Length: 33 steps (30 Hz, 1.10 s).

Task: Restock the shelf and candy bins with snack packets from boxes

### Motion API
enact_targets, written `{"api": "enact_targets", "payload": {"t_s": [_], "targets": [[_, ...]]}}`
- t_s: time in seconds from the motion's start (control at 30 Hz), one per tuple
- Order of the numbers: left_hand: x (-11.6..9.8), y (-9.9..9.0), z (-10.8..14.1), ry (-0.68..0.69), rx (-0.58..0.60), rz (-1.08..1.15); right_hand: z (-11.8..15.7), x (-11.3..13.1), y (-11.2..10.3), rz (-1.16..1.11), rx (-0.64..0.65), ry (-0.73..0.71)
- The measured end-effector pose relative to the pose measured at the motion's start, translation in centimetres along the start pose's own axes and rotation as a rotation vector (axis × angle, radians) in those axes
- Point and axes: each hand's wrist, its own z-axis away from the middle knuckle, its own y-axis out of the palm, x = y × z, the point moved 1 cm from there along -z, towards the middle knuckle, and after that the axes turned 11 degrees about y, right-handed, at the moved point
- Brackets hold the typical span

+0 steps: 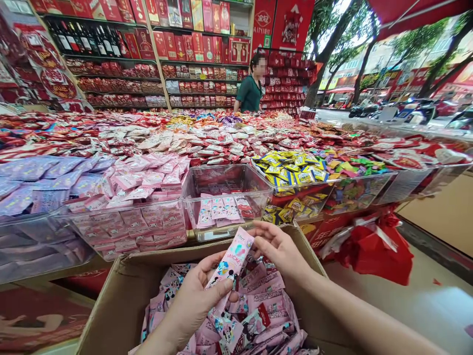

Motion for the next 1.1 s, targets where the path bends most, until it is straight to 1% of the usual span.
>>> {"api": "enact_targets", "payload": {"t_s": [0.03, 0.07, 0.1, 0.2, 0.23, 0.3, 0.37, 0.43, 0.47, 0.5, 0.53, 0.6, 0.67, 0.7, 0.73, 0.77, 0.8, 0.83, 0.87, 0.93, 1.0, 1.03, 1.1], "targets": [[0.1, -0.1, 0.0, 0.000, 0.007, -0.004, -0.2, -0.1, 0.1, -0.073, 0.049, 0.095], [0.1, -0.1, 0.0, 0.000, 0.025, -0.008, -0.4, -0.2, 0.1, -0.124, 0.073, 0.156], [0.2, -0.2, -0.1, 0.000, 0.052, -0.011, -0.5, -0.3, 0.1, -0.160, 0.072, 0.188], [0.4, -0.1, 0.0, 0.004, 0.130, -0.010, -0.7, -0.1, 0.0, -0.226, 0.016, 0.183], [0.4, 0.0, 0.0, 0.005, 0.131, -0.002, -0.6, 0.0, 0.0, -0.246, 0.004, 0.179], [0.4, 0.5, 0.1, 0.017, 0.087, 0.018, -0.2, 0.2, 0.3, -0.289, 0.005, 0.207], [0.4, 1.1, 0.5, 0.045, 0.036, 0.034, 0.7, 0.4, 0.9, -0.307, 0.080, 0.270], [0.4, 1.6, 1.0, 0.062, 0.050, 0.039, 1.8, 1.1, 1.7, -0.262, 0.195, 0.300], [0.4, 1.7, 1.3, 0.070, 0.086, 0.044, 2.3, 1.7, 2.0, -0.222, 0.235, 0.287], [0.4, 1.8, 1.6, 0.087, 0.132, 0.054, 2.7, 2.6, 2.2, -0.181, 0.247, 0.252], [0.4, 1.8, 1.8, 0.111, 0.177, 0.068, 2.9, 3.8, 2.1, -0.142, 0.224, 0.194], [0.3, 1.4, 2.0, 0.164, 0.235, 0.072, 2.4, 7.0, 1.6, -0.073, 0.110, 0.031], [0.4, 0.8, 1.8, 0.170, 0.236, 0.001, 0.4, 10.5, 0.6, -0.004, -0.013, -0.152], [0.6, 0.4, 1.5, 0.149, 0.223, -0.067, -1.2, 12.1, 0.2, 0.027, -0.047, -0.209], [0.9, 0.1, 1.2, 0.119, 0.215, -0.149, -3.0, 13.4, -0.1, 0.035, -0.066, -0.246], [1.2, -0.2, 1.0, 0.092, 0.211, -0.227, -5.0, 14.4, -0.3, 0.039, -0.065, -0.249], [1.6, -0.5, 0.7, 0.068, 0.215, -0.294, -7.1, 15.1, -0.2, 0.065, -0.024, -0.196], [2.1, -0.8, 0.6, 0.049, 0.232, -0.354, -9.2, 15.3, 0.0, 0.096, 0.025, -0.109], [2.5, -1.1, 0.4, 0.030, 0.259, -0.408, -11.2, 15.2, 0.4, 0.136, 0.069, 0.019], [3.3, -1.7, 0.4, 0.029, 0.314, -0.533, -14.3, 14.3, 1.6, 0.263, 0.163, 0.321], [3.7, -2.3, 0.4, 0.054, 0.359, -0.692, -16.5, 12.9, 3.1, 0.420, 0.229, 0.566], [3.8, -2.6, 0.5, 0.064, 0.373, -0.766, -17.2, 12.2, 3.9, 0.492, 0.251, 0.653], [3.9, -3.1, 0.6, 0.066, 0.388, -0.868, -18.3, 11.0, 5.4, 0.591, 0.279, 0.764]]}}
